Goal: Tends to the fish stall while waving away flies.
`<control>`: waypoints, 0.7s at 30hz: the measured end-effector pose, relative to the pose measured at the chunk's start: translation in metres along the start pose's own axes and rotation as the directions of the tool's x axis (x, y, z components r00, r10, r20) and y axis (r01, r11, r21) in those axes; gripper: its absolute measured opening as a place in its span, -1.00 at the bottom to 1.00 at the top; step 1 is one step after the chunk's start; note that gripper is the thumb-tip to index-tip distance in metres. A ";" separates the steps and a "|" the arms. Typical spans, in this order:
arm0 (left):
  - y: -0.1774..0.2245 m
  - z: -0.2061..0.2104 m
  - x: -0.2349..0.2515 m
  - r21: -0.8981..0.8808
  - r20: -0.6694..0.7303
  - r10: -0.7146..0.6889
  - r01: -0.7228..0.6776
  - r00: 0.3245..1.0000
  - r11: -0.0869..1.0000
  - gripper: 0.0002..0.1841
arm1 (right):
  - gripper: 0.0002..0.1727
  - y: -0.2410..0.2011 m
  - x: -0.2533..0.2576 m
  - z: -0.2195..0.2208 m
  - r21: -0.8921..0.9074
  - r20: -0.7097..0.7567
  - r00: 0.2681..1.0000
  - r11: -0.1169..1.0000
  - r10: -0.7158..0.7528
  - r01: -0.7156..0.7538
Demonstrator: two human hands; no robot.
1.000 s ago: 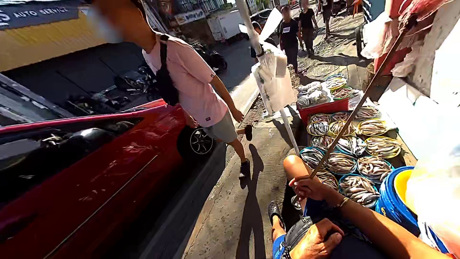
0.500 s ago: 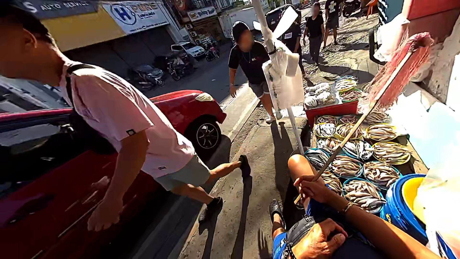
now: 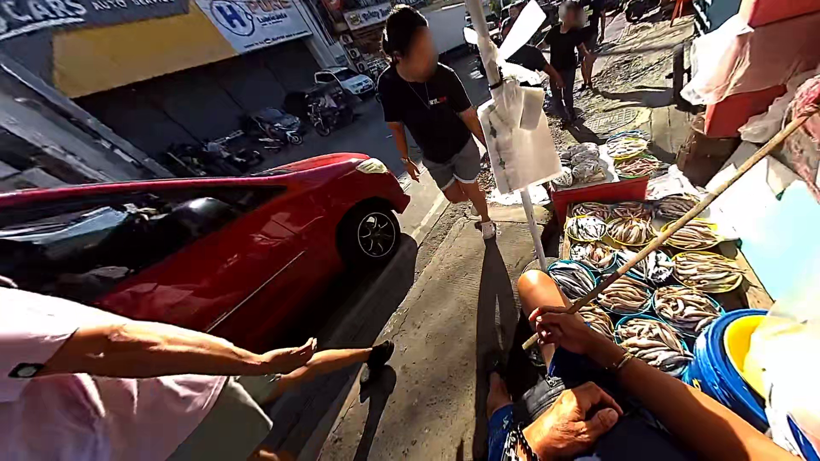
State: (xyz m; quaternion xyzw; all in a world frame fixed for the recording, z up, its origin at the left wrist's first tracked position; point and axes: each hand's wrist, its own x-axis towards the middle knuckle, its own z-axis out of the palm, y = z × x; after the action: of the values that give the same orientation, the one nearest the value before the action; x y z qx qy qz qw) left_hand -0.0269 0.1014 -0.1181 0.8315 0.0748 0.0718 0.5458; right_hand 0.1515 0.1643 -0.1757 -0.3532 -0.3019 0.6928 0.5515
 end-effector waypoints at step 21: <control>0.005 -0.002 -0.003 0.002 -0.020 -0.026 0.026 0.999 1.000 -0.71 | -0.75 0.011 0.007 0.006 -0.153 0.191 0.981 0.988 0.036 -0.007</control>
State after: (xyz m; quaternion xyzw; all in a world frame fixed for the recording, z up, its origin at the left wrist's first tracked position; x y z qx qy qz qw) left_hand -0.0304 0.1004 -0.1133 0.8302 0.0910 0.0730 0.5451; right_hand 0.1398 0.1683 -0.1823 -0.3285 -0.4018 0.7047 0.4837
